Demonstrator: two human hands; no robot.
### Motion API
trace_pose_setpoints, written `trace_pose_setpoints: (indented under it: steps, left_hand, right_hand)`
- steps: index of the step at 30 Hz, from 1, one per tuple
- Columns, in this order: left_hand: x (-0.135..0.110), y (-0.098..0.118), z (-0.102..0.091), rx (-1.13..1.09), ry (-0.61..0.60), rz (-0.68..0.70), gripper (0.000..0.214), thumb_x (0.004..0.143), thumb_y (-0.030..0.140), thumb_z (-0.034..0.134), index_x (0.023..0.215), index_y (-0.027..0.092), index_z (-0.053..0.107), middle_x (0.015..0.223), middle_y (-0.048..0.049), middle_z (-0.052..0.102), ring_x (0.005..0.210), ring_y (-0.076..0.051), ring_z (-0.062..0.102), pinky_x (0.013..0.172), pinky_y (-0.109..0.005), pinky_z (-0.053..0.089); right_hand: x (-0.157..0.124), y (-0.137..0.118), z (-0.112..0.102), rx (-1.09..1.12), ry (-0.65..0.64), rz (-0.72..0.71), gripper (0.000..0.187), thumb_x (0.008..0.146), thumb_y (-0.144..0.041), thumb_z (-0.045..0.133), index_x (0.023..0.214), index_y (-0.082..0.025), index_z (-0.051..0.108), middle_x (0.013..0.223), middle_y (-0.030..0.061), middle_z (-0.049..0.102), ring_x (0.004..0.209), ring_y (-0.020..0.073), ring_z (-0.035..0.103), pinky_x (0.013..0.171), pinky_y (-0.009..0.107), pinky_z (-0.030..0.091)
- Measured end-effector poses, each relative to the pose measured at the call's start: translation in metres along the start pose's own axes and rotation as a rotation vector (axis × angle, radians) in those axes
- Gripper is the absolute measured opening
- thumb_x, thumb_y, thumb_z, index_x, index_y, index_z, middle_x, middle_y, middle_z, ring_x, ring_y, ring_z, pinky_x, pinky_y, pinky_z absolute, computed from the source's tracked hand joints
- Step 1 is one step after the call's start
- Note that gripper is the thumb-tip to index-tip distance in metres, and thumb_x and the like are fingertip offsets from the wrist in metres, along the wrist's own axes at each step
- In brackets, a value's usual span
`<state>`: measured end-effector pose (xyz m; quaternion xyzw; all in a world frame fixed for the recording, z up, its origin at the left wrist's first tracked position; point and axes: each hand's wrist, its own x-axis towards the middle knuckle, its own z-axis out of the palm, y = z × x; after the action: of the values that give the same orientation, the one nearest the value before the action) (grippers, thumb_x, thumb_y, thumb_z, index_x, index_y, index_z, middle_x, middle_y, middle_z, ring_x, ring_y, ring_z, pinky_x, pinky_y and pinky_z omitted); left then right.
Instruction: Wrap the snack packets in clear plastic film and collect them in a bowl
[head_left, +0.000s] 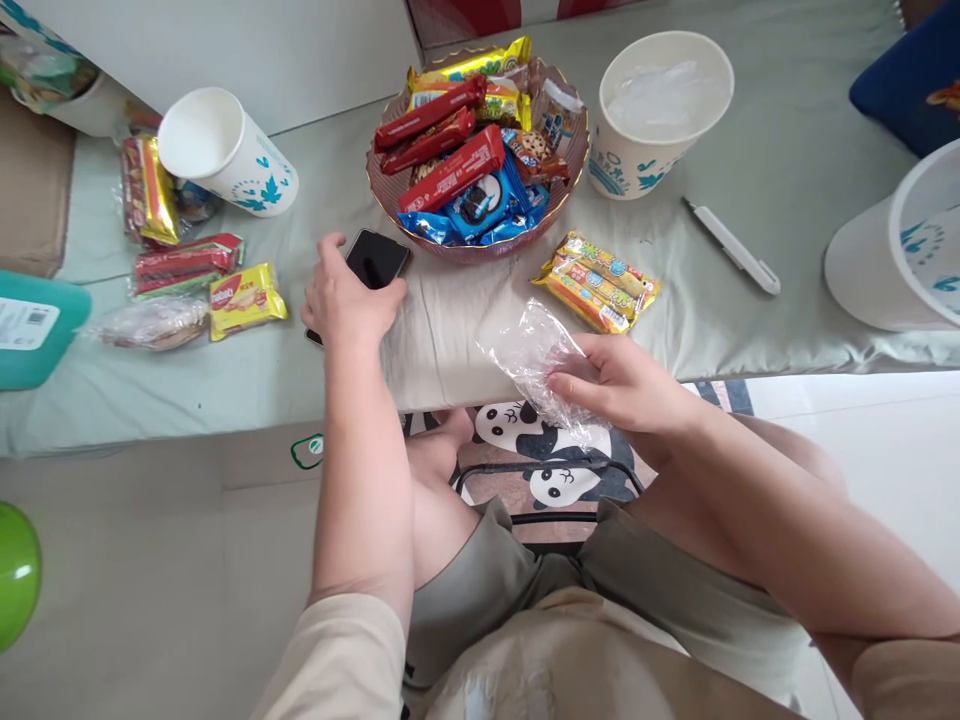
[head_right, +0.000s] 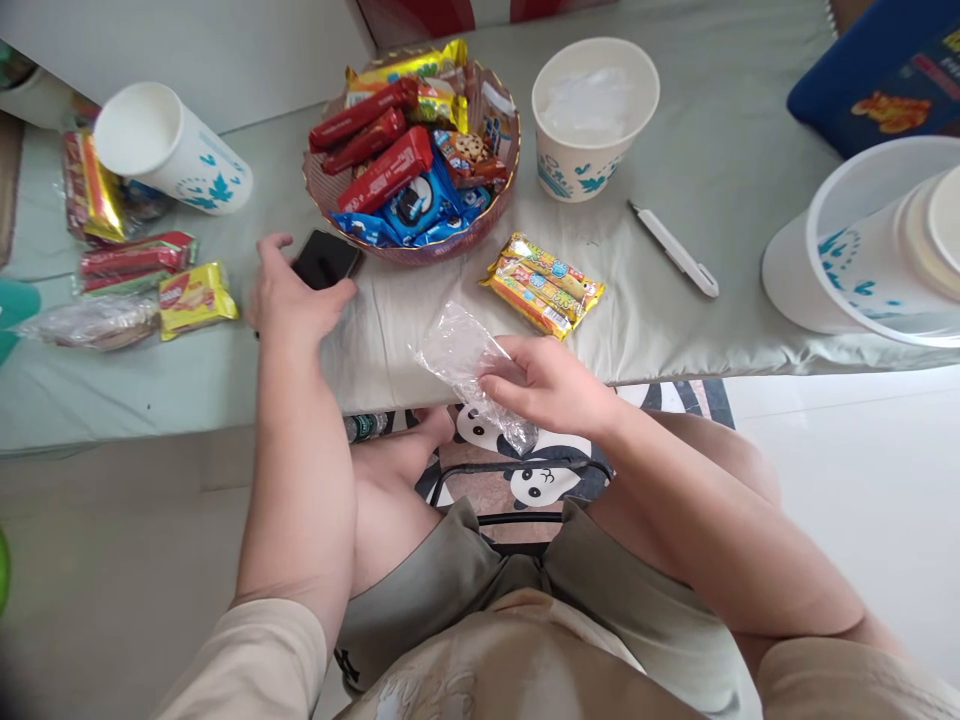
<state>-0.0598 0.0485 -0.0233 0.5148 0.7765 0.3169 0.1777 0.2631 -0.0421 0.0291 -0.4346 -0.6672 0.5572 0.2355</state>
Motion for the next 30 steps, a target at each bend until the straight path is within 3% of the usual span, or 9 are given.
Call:
trace_pose_setpoints:
  steps: [7, 10, 12, 15, 16, 17, 21, 23, 30]
  left_hand:
    - [-0.012, 0.039, -0.009, 0.115, -0.03, -0.134, 0.085, 0.062, 0.033, 0.089, 0.138, 0.028, 0.051, 0.135, -0.0111, 0.065, 0.138, -0.045, 0.051, 0.113, -0.069, 0.023]
    - [-0.02, 0.051, -0.013, 0.082, 0.008, -0.105, 0.093, 0.063, 0.028, 0.089, 0.144, 0.025, 0.045, 0.149, -0.0137, 0.057, 0.146, -0.044, 0.044, 0.113, -0.066, 0.03]
    - [-0.031, 0.056, -0.011, -0.042, 0.14, 0.048, 0.069, 0.073, 0.027, 0.082, 0.135, 0.025, 0.05, 0.151, -0.0105, 0.054, 0.149, -0.039, 0.042, 0.112, -0.058, 0.036]
    - [-0.06, 0.066, 0.003, -0.377, 0.236, 0.307, 0.007, 0.097, 0.033, 0.058, 0.102, 0.028, 0.059, 0.115, -0.0017, 0.066, 0.126, -0.025, 0.059, 0.101, -0.044, 0.044]
    - [-0.072, 0.07, 0.01, -0.492, 0.212, 0.333, 0.016, 0.1, 0.039, 0.054, 0.091, 0.027, 0.059, 0.099, -0.001, 0.065, 0.113, -0.022, 0.064, 0.094, -0.041, 0.047]
    - [-0.083, 0.075, 0.018, -0.597, 0.145, 0.32, 0.023, 0.1, 0.045, 0.054, 0.088, 0.026, 0.06, 0.09, -0.0005, 0.064, 0.102, -0.02, 0.065, 0.089, -0.038, 0.048]
    - [-0.119, 0.091, 0.042, -0.815, -0.617, 0.194, 0.043, 0.088, 0.065, 0.069, 0.1, 0.023, 0.069, 0.095, -0.0038, 0.073, 0.094, -0.02, 0.07, 0.08, -0.032, 0.054]
    - [-0.125, 0.097, 0.045, -0.823, -0.844, 0.148, 0.044, 0.08, 0.06, 0.079, 0.096, 0.02, 0.071, 0.09, -0.0048, 0.075, 0.09, -0.021, 0.071, 0.076, -0.031, 0.055]
    - [-0.121, 0.1, 0.034, -0.738, -0.783, 0.102, 0.024, 0.085, 0.043, 0.076, 0.083, 0.019, 0.075, 0.061, 0.0013, 0.063, 0.05, -0.012, 0.054, 0.047, -0.024, 0.044]
  right_hand:
    - [-0.002, 0.002, 0.0, -0.007, -0.019, -0.024, 0.013, 0.087, -0.029, 0.061, 0.083, -0.017, 0.065, 0.074, 0.0, 0.067, 0.067, 0.0125, 0.057, 0.066, 0.026, 0.043]
    - [-0.002, 0.001, -0.001, 0.017, -0.012, -0.03, 0.013, 0.086, -0.029, 0.062, 0.084, -0.017, 0.066, 0.075, -0.0002, 0.066, 0.068, 0.0123, 0.057, 0.066, 0.026, 0.044]
    - [-0.002, 0.001, -0.001, 0.054, 0.029, -0.041, 0.012, 0.086, -0.029, 0.062, 0.083, -0.017, 0.065, 0.073, -0.0008, 0.063, 0.067, 0.0121, 0.055, 0.066, 0.026, 0.044]
    - [0.0, 0.002, -0.001, 0.116, 0.171, -0.044, 0.011, 0.086, -0.029, 0.064, 0.083, -0.018, 0.063, 0.071, -0.0017, 0.059, 0.066, 0.012, 0.053, 0.067, 0.027, 0.044]
    - [0.001, 0.002, -0.001, 0.137, 0.232, -0.044, 0.012, 0.086, -0.03, 0.064, 0.083, -0.018, 0.062, 0.072, -0.0014, 0.06, 0.067, 0.0123, 0.053, 0.067, 0.027, 0.045]
    - [0.002, 0.003, 0.0, 0.158, 0.286, -0.049, 0.013, 0.087, -0.031, 0.065, 0.084, -0.018, 0.062, 0.074, -0.001, 0.06, 0.068, 0.0127, 0.054, 0.068, 0.028, 0.045]
    - [0.005, 0.007, -0.001, 0.221, 0.39, -0.106, 0.017, 0.09, -0.036, 0.065, 0.087, -0.019, 0.062, 0.08, 0.0007, 0.063, 0.074, 0.0145, 0.057, 0.072, 0.03, 0.047]
    - [0.006, 0.01, -0.002, 0.219, 0.388, -0.124, 0.018, 0.09, -0.037, 0.067, 0.09, -0.019, 0.063, 0.083, 0.0013, 0.063, 0.077, 0.015, 0.058, 0.072, 0.03, 0.047]
    - [0.007, 0.015, -0.005, 0.169, 0.326, -0.067, 0.028, 0.091, -0.045, 0.065, 0.08, -0.02, 0.056, 0.075, 0.0002, 0.056, 0.069, 0.0128, 0.052, 0.062, 0.027, 0.042]
